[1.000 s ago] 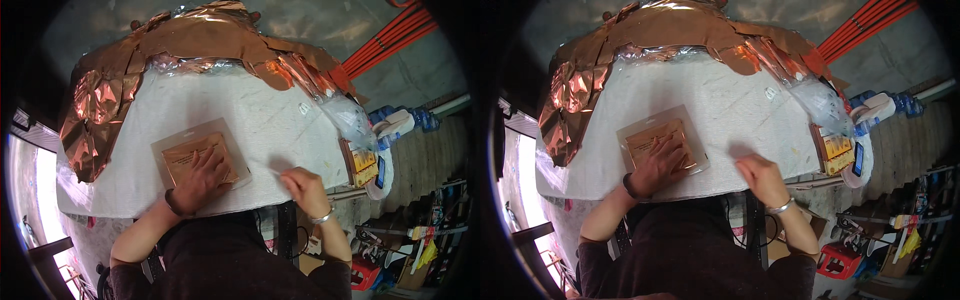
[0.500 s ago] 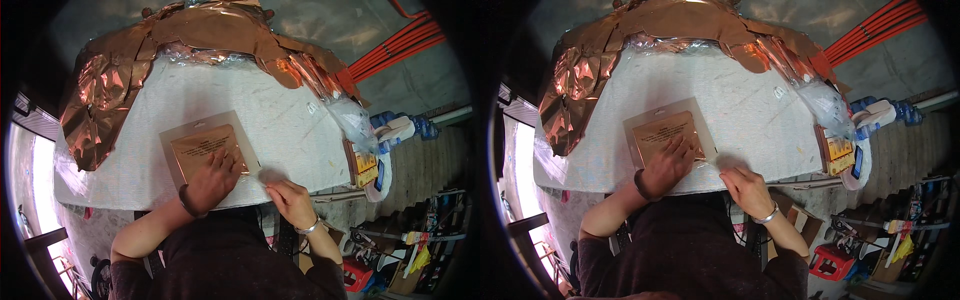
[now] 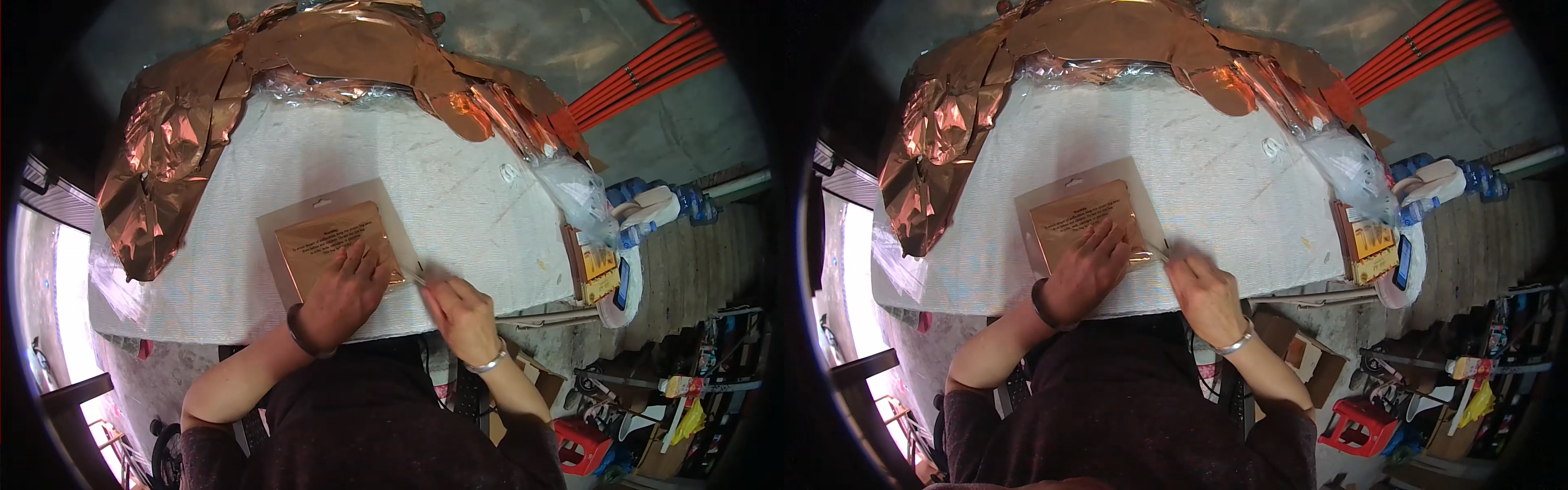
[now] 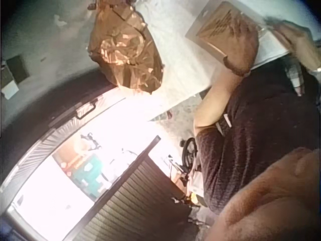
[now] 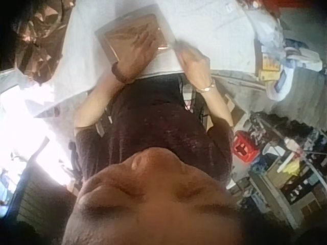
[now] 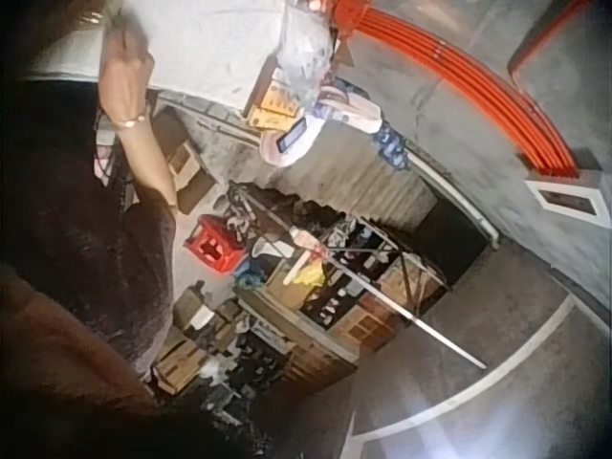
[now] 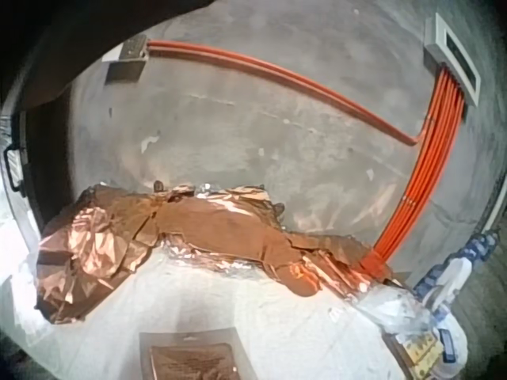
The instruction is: The person folds a foil balloon and inserts it along with a cardboard backing into a plastic packaging sleeve. The person then unfolds another foil balloon on the table, flattens it out, and folds it up.
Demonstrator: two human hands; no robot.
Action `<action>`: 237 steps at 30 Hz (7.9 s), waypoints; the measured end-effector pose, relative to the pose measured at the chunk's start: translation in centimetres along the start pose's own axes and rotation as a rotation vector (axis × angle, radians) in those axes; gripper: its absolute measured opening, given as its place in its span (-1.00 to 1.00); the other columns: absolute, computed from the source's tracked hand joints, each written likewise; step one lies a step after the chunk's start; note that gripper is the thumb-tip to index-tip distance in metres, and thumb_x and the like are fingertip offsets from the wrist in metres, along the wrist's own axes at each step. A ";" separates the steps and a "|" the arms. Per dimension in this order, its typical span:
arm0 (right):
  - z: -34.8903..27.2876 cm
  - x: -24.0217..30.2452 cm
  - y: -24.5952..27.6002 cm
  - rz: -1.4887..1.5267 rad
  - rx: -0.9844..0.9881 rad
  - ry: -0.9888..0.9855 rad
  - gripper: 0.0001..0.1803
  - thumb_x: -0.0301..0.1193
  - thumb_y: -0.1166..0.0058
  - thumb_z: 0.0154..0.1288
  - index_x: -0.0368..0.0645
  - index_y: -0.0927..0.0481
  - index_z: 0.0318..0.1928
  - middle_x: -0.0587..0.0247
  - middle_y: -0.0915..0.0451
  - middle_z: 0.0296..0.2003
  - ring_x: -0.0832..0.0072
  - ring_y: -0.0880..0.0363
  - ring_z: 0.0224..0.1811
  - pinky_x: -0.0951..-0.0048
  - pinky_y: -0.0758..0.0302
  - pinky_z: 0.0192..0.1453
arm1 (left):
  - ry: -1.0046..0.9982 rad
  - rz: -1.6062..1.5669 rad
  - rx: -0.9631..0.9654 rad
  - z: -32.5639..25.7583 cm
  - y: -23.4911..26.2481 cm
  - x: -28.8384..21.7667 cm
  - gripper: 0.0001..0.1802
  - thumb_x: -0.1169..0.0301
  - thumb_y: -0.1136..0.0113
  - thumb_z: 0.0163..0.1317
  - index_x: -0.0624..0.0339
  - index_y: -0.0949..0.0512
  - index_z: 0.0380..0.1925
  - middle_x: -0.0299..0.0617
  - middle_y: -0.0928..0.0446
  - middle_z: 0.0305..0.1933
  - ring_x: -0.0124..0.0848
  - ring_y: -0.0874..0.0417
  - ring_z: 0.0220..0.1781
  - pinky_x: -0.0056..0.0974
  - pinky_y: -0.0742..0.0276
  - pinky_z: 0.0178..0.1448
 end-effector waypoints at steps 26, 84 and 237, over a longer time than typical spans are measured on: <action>-1.6 0.4 -1.3 0.015 -0.146 -0.154 -0.84 -0.56 -0.18 0.18 -0.22 -0.58 -0.20 0.11 -0.55 -0.45 0.16 -0.58 -0.48 0.28 -0.50 -0.42 | 0.012 -0.026 0.014 -0.2 -0.3 -0.1 -0.70 0.36 -0.12 0.19 0.18 -0.50 -0.07 0.09 -0.44 0.08 0.06 -0.42 0.24 0.06 -0.42 0.22; 0.5 0.1 -2.6 0.388 0.195 0.163 -0.73 -0.46 -0.32 -0.01 -0.17 -0.60 -0.23 0.25 -0.50 -0.26 0.26 -0.45 -0.15 0.31 -0.44 -0.03 | 0.027 -0.421 0.166 -1.5 1.9 0.0 -0.75 0.46 -0.13 0.13 0.20 -0.53 -0.15 -0.02 -0.48 0.08 0.07 -0.36 0.33 0.13 -0.30 0.33; 20.0 25.6 -21.8 0.671 0.350 0.712 -0.80 -0.29 -0.18 0.15 -0.11 -0.61 -0.26 0.29 -0.52 -0.26 0.29 -0.45 -0.11 0.31 -0.42 0.01 | -0.489 -1.613 -0.447 -10.0 28.2 0.6 -0.36 -0.07 0.06 0.39 0.27 -0.58 -0.61 0.01 -0.53 -0.60 -0.21 -0.57 -0.60 -0.03 -0.54 -0.15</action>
Point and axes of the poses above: each hand's wrist, its own z-axis towards the middle knuckle, its own y-axis out of the back of the hand, x = y × z, the point moved 8 cm from there along z, towards the middle knuckle
